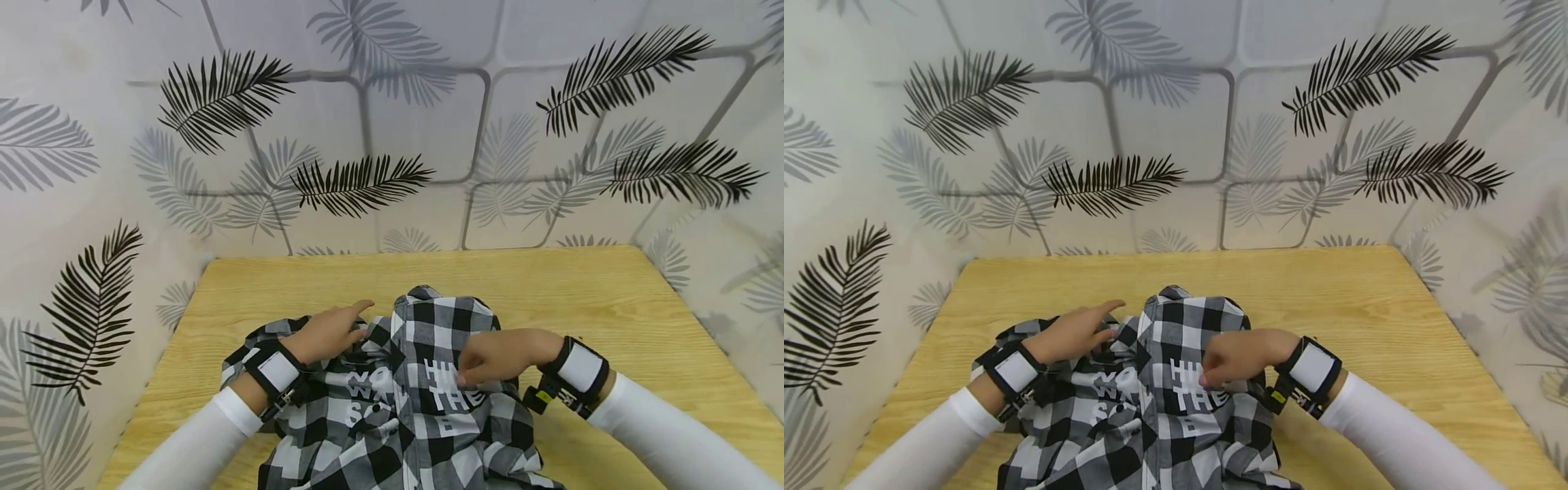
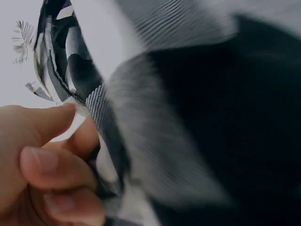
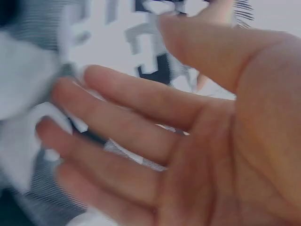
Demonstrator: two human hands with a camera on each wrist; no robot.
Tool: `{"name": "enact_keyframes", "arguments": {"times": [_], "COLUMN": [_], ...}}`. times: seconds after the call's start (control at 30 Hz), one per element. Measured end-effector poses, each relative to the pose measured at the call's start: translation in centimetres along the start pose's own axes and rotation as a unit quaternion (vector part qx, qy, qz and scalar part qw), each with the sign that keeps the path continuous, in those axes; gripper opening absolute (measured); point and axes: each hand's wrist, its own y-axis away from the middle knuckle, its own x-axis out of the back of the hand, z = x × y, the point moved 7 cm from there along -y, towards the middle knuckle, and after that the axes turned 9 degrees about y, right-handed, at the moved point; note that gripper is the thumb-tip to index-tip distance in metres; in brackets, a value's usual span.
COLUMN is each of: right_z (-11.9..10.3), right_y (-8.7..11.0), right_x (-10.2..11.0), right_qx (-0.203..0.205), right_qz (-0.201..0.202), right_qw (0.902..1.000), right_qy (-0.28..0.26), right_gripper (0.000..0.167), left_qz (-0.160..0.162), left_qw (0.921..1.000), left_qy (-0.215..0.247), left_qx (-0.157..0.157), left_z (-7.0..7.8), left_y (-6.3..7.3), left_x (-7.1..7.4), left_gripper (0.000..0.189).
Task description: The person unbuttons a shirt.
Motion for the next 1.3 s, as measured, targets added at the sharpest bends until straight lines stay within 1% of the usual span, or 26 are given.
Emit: {"name": "enact_keyframes", "arguments": {"times": [0.03, 0.07, 0.1, 0.17, 0.2, 0.23, 0.27, 0.3, 0.37, 0.47, 0.53, 0.63, 0.7, 0.77, 0.83, 0.9, 0.93, 1.0, 1.03, 1.07, 1.1, 1.17, 1.23, 1.3], "right_z": [-0.1, 0.0, 0.1, 1.0, 1.5, 2.1, 2.6, 3.1, 3.9, 4.5, 4.6, 4.7, 4.8, 4.8, 5.0, 5.1, 5.2, 5.3, 5.3, 5.2, 5.1, 4.9, 4.9, 5.0], "right_y": [-0.3, -0.5, -0.7, -0.9, -1.0, -1.1, -1.2, -1.5, -2.1, -3.0, -3.3, -3.3, -3.2, -3.2, -3.3, -3.6, -3.7, -3.8, -3.9, -3.9, -3.9, -3.6, -3.2, -2.7], "right_x": [0.8, 1.8, 2.8, 4.8, 5.5, 6.0, 6.4, 6.6, 6.7, 6.2, 5.7, 5.0, 4.6, 4.3, 3.7, 3.0, 2.6, 1.8, 1.6, 1.6, 1.6, 2.1, 2.9, 3.7], "right_qx": [0.007, 0.009, 0.004, -0.021, -0.037, -0.053, -0.066, -0.077, -0.081, -0.067, -0.055, -0.034, -0.025, -0.016, -0.026, -0.042, -0.055, -0.075, -0.076, -0.073, -0.071, -0.06, -0.048, -0.04], "right_qz": [0.029, 0.068, 0.114, 0.205, 0.238, 0.264, 0.28, 0.287, 0.278, 0.243, 0.216, 0.186, 0.172, 0.167, 0.156, 0.135, 0.12, 0.093, 0.086, 0.088, 0.093, 0.117, 0.145, 0.165], "right_qw": [0.9995, 0.9974, 0.993, 0.978, 0.9697, 0.9623, 0.957, 0.9541, 0.9557, 0.9648, 0.9704, 0.9758, 0.9785, 0.9825, 0.9866, 0.9897, 0.9901, 0.9899, 0.9894, 0.9886, 0.9885, 0.9873, 0.9864, 0.9854], "right_qy": [-0.015, -0.024, -0.033, -0.036, -0.04, -0.042, -0.04, -0.039, -0.051, -0.075, -0.093, -0.11, -0.111, -0.081, -0.04, 0.022, 0.047, 0.077, 0.089, 0.098, 0.095, 0.088, 0.062, 0.016], "right_gripper": [0.03, 0.026, 0.025, 0.03, 0.035, 0.039, 0.043, 0.045, 0.049, 0.048, 0.047, 0.045, 0.042, 0.04, 0.04, 0.04, 0.041, 0.042, 0.042, 0.039, 0.034, 0.022, 0.01, 0.004], "left_qz": [-0.008, -0.017, -0.024, -0.036, -0.039, -0.041, -0.04, -0.038, -0.032, -0.021, -0.018, -0.007, 0.0, 0.006, 0.007, 0.005, 0.003, -0.001, -0.003, -0.005, -0.008, -0.009, -0.003, 0.007], "left_qw": [0.9999, 0.9997, 0.9994, 0.9984, 0.9977, 0.9972, 0.9967, 0.9963, 0.9955, 0.9952, 0.9958, 0.9978, 0.9987, 0.9991, 0.9992, 0.9992, 0.9992, 0.9992, 0.9992, 0.9993, 0.9993, 0.9993, 0.9992, 0.9985], "left_qy": [-0.009, -0.018, -0.024, -0.037, -0.043, -0.046, -0.046, -0.047, -0.048, -0.042, -0.035, -0.016, -0.001, 0.008, 0.007, 0.003, 0.0, -0.003, -0.003, 0.0, 0.002, 0.007, 0.017, 0.035], "left_qx": [0.0, -0.002, -0.008, -0.025, -0.034, -0.043, -0.054, -0.062, -0.076, -0.085, -0.082, -0.064, -0.051, -0.042, -0.039, -0.04, -0.04, -0.04, -0.039, -0.038, -0.036, -0.035, -0.036, -0.042], "left_z": [0.2, 0.4, 0.7, 1.3, 1.6, 1.8, 2.1, 2.3, 2.6, 2.7, 2.6, 2.2, 1.9, 1.8, 1.7, 1.6, 1.6, 1.5, 1.4, 1.3, 1.2, 1.0, 0.8, 0.8], "left_y": [-0.2, -0.4, -0.6, -0.8, -0.9, -0.9, -0.9, -0.9, -0.8, -0.7, -0.7, -0.6, -0.5, -0.4, -0.4, -0.4, -0.3, -0.3, -0.3, -0.2, -0.2, 0.0, 0.2, 0.3], "left_x": [-0.3, -0.5, -0.8, -1.2, -1.4, -1.5, -1.5, -1.5, -1.5, -1.3, -1.1, -0.7, -0.4, -0.1, -0.1, -0.2, -0.2, -0.3, -0.4, -0.4, -0.4, -0.1, 0.4, 1.1], "left_gripper": [0.062, 0.067, 0.068, 0.063, 0.058, 0.053, 0.047, 0.043, 0.035, 0.03, 0.027, 0.027, 0.025, 0.024, 0.021, 0.019, 0.018, 0.018, 0.019, 0.021, 0.022, 0.026, 0.029, 0.03]}}
